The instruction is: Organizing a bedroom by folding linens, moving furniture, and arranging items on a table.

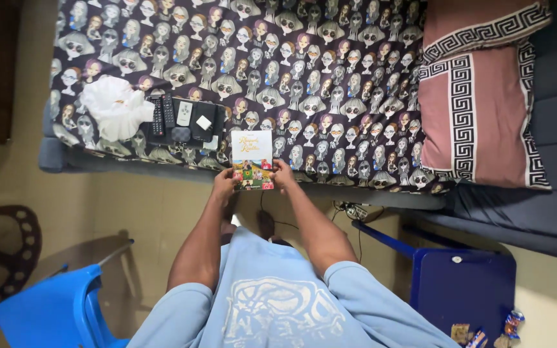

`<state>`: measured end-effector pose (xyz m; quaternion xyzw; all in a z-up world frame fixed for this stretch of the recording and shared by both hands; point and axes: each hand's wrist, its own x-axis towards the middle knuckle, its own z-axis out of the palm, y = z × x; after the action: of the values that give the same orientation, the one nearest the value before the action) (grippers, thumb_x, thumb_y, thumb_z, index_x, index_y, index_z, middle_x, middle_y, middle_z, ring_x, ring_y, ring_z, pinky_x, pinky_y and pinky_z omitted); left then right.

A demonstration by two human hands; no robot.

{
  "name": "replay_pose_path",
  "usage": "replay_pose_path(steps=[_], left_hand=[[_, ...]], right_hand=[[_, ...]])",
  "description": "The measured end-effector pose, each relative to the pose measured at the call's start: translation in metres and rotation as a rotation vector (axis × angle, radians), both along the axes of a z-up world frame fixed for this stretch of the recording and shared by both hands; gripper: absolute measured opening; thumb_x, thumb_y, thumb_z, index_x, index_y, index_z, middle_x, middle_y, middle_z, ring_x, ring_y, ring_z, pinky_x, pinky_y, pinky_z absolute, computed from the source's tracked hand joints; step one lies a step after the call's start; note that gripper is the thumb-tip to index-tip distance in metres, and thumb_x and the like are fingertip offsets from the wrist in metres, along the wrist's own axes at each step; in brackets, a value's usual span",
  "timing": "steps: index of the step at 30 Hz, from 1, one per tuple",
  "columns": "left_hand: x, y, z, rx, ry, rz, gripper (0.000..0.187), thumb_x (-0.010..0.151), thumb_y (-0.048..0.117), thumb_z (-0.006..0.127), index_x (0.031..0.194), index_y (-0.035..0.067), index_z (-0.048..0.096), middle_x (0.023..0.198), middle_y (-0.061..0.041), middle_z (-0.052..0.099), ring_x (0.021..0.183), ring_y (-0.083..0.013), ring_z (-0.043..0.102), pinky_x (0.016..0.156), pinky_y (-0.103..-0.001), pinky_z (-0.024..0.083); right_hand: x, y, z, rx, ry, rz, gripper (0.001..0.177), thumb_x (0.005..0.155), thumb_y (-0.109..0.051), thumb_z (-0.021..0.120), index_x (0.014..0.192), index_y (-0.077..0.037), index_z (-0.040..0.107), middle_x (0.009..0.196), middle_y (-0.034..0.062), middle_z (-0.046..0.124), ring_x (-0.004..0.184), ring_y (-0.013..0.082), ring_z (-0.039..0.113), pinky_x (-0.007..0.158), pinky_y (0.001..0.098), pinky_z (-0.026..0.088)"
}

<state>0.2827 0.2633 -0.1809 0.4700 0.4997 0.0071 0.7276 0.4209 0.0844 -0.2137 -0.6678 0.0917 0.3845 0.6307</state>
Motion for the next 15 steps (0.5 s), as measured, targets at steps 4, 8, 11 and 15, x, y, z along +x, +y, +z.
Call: replay_pose_path(steps=[4, 8, 11, 15], left_hand=[[0.012, 0.027, -0.061, -0.09, 0.064, -0.077, 0.055, 0.086, -0.001, 0.076, 0.136, 0.018, 0.063, 0.108, -0.007, 0.061, 0.088, -0.0233, 0.065, 0.066, -0.05, 0.067], [0.037, 0.05, -0.096, -0.112, -0.013, -0.011, 0.049, 0.082, -0.007, 0.078, 0.128, 0.007, 0.067, 0.099, -0.01, 0.06, 0.088, -0.0207, 0.064, 0.072, -0.04, 0.066], [0.055, 0.067, -0.141, -0.062, -0.03, 0.029, 0.039, 0.082, -0.007, 0.077, 0.119, 0.004, 0.07, 0.091, -0.007, 0.06, 0.083, -0.0176, 0.063, 0.069, -0.033, 0.063], [0.059, 0.08, -0.191, -0.006, 0.094, 0.108, 0.035, 0.086, -0.007, 0.073, 0.119, 0.006, 0.072, 0.092, -0.009, 0.068, 0.083, -0.016, 0.066, 0.067, -0.028, 0.061]], right_hand=[[0.028, 0.024, -0.01, -0.136, -0.002, -0.021, 0.065, 0.076, 0.016, 0.07, 0.133, -0.015, 0.065, 0.091, -0.0038, 0.051, 0.084, 0.0126, 0.053, 0.072, 0.0267, 0.056], [0.055, 0.044, -0.072, -0.233, 0.038, -0.061, 0.067, 0.081, 0.013, 0.069, 0.14, -0.016, 0.059, 0.099, 0.001, 0.056, 0.085, 0.0149, 0.055, 0.071, 0.0268, 0.056], [0.069, 0.066, -0.103, -0.271, 0.046, -0.11, 0.067, 0.078, 0.013, 0.07, 0.137, -0.016, 0.063, 0.094, -0.0003, 0.061, 0.081, 0.0146, 0.056, 0.069, 0.0291, 0.059], [0.075, 0.078, -0.133, -0.116, 0.081, -0.141, 0.071, 0.068, 0.012, 0.079, 0.134, -0.007, 0.064, 0.103, 0.0076, 0.076, 0.093, 0.017, 0.072, 0.083, 0.0318, 0.062]])
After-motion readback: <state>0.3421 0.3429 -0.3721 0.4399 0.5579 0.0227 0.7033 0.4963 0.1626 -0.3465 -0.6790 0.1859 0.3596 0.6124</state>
